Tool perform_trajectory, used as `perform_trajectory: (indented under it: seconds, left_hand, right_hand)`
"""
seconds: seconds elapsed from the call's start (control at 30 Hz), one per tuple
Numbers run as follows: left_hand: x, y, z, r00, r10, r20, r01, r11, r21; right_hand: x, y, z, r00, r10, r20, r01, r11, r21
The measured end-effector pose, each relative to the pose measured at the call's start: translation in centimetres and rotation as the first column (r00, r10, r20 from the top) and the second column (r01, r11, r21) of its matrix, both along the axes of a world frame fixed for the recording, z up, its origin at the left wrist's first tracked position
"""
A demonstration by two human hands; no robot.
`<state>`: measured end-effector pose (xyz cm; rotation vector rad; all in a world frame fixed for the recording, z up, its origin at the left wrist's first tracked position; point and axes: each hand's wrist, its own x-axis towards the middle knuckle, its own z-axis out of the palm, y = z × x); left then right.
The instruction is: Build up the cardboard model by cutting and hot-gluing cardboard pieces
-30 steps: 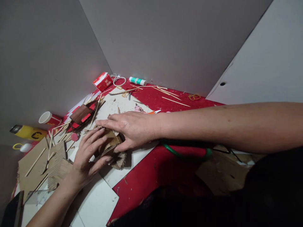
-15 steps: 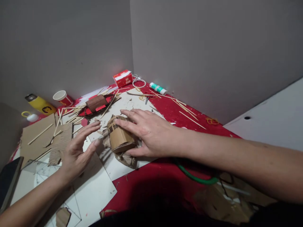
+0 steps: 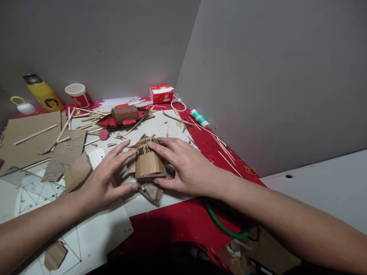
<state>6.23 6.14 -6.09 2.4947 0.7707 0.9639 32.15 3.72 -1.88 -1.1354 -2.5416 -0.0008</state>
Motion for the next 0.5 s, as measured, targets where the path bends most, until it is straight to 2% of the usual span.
perform_trajectory:
  seconds: [0.13,0.33,0.5]
  left_hand:
    - [0.2,0.0,-0.8,0.999,0.002,-0.053,-0.003,1.0,-0.016]
    - [0.5,0.2,-1.9,0.999,-0.048,0.006,0.049,0.996,-0.075]
    - [0.5,0.3,-2.2,0.996,-0.073,0.048,0.076,0.995,-0.065]
  right_hand:
    - [-0.2,-0.2,0.1,0.998,-0.036,0.049,0.037,0.999,-0.02]
    - [-0.6,0.0,-0.3,1.0,-0.004,0.025,0.004,1.0,0.007]
    - [-0.5,0.1,-0.6,1.0,0.003,0.005,-0.003,1.0,0.02]
